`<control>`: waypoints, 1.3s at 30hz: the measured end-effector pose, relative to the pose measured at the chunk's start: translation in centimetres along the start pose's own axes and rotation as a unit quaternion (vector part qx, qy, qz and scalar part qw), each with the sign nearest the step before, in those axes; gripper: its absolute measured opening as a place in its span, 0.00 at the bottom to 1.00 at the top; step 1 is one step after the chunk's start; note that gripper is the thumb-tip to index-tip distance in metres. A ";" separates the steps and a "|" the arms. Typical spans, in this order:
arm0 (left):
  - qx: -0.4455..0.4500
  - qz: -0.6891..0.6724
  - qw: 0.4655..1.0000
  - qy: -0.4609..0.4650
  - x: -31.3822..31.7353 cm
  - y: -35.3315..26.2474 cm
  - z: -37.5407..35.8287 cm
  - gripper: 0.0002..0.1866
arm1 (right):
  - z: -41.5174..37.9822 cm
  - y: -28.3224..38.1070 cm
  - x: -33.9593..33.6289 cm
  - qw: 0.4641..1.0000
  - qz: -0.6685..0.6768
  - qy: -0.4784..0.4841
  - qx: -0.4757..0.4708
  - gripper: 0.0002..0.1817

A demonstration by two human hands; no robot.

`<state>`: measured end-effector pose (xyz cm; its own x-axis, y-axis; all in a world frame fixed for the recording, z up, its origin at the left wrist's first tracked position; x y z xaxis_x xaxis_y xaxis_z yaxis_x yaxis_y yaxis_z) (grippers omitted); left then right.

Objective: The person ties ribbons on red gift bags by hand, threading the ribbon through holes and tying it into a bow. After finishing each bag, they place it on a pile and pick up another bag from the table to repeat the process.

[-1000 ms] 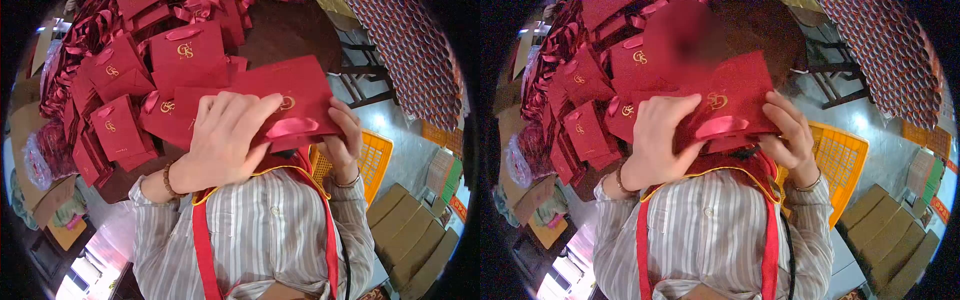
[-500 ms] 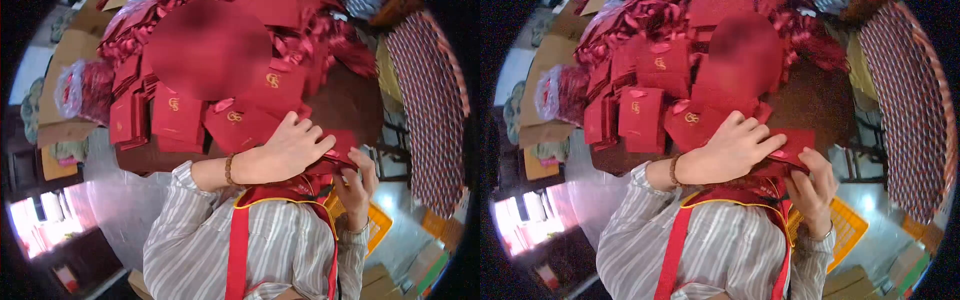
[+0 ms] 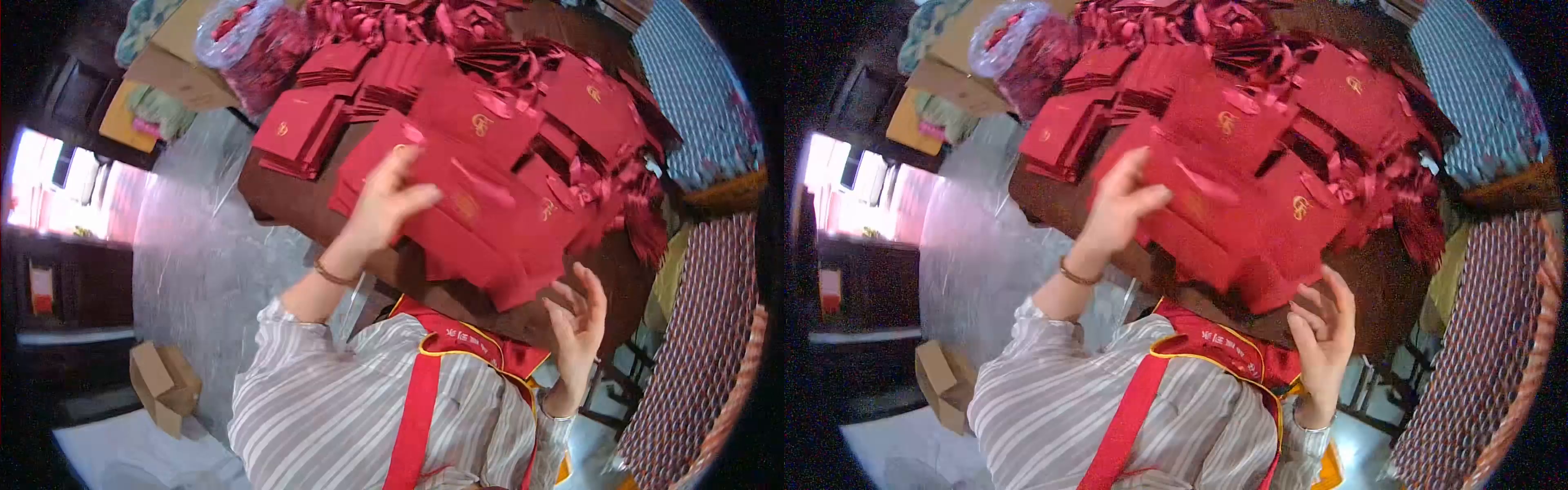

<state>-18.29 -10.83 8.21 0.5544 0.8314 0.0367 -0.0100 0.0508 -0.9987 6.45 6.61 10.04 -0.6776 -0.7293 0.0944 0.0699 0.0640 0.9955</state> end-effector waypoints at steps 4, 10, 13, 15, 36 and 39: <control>-0.020 -0.002 0.991 -0.133 -10.4 -0.1 2.7 0.26 | 1.0 -4.3 1.9 0.987 -0.013 0.129 0.091 0.23; -0.075 0.092 0.992 -0.053 -13.2 2.8 6.5 0.22 | 2.5 -10.4 13.9 0.943 0.034 0.293 0.151 0.43; -0.043 0.054 0.996 -0.051 -12.2 3.5 7.9 0.19 | 6.4 -11.7 17.5 0.979 0.020 0.185 0.077 0.44; -0.040 0.097 0.994 -0.010 -11.4 3.8 8.0 0.19 | 7.2 -11.0 18.1 0.979 -0.044 0.191 0.047 0.44; -0.125 0.158 0.962 -0.183 -12.4 7.9 4.2 0.20 | 1.3 -12.3 21.0 0.927 0.085 0.291 0.220 0.54; 0.008 0.304 0.927 -0.221 -11.8 6.6 5.8 0.22 | 4.0 -10.0 21.0 0.920 0.047 0.293 0.257 0.52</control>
<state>-29.74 -17.15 1.43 0.0479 0.8539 -0.5182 -0.2241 -0.4964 -0.8387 -11.36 -6.65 2.09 -0.1642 -0.9362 0.3107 -0.3495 0.3498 0.8692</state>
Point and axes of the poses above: each hand's wrist, its own z-axis towards the middle knuckle, its own x-axis out of the palm, y = z × x, the point moved 4 cm from there along z, towards the middle knuckle, and after that the axes turned 4 degrees about -y, right-handed, at the moved point
